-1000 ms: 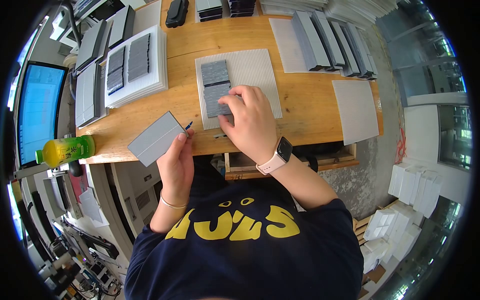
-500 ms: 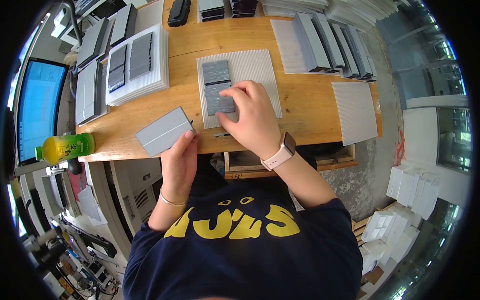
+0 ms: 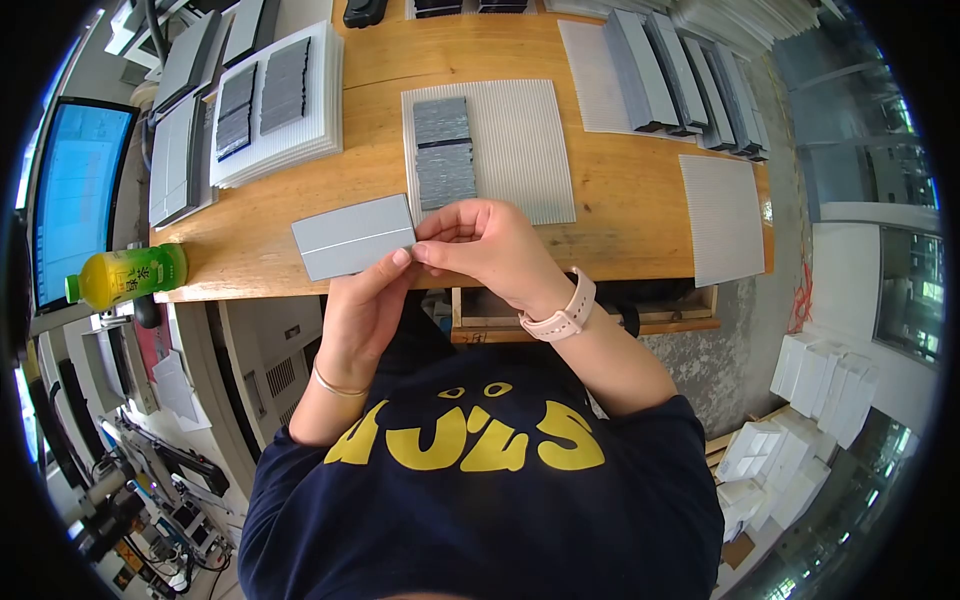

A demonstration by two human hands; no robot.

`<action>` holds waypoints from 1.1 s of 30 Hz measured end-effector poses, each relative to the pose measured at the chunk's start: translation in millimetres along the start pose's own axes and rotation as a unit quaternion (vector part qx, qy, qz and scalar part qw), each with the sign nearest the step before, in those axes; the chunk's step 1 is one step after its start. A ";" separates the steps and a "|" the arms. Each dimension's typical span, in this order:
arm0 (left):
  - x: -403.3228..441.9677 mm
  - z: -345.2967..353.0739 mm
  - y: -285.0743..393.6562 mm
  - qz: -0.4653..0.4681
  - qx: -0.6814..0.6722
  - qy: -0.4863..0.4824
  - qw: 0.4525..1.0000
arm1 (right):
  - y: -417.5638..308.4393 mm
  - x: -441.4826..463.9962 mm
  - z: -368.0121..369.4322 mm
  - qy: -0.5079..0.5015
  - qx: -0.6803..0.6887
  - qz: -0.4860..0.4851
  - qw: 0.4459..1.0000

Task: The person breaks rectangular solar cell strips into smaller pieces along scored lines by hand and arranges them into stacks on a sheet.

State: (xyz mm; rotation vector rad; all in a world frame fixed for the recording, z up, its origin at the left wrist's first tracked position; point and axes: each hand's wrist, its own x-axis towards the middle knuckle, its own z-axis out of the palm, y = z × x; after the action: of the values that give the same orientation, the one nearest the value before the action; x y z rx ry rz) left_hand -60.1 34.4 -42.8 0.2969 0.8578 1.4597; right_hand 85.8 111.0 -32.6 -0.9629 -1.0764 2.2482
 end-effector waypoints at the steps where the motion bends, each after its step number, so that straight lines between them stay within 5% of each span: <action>1: -0.7 -0.7 1.1 -0.002 0.009 -0.004 1.000 | 0.0 -0.6 0.5 -0.002 0.006 0.004 1.000; 13: -6.6 -4.6 0.1 0.040 0.066 0.009 0.997 | 6.5 -3.2 0.5 -0.037 0.029 0.025 0.999; 30: -2.9 4.3 3.8 -0.034 -0.028 -0.023 0.999 | 10.1 1.9 -11.2 -0.075 0.129 0.043 0.988; 33: -2.6 -0.4 6.1 -0.008 -0.025 0.018 0.999 | -2.7 -2.1 -11.7 0.016 -0.071 -0.046 0.996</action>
State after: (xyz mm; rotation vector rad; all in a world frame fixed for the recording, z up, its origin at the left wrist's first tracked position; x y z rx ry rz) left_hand -64.5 32.7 -38.3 0.2258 0.8494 1.4728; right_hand 96.4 116.8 -34.8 -0.9831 -1.2534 2.0988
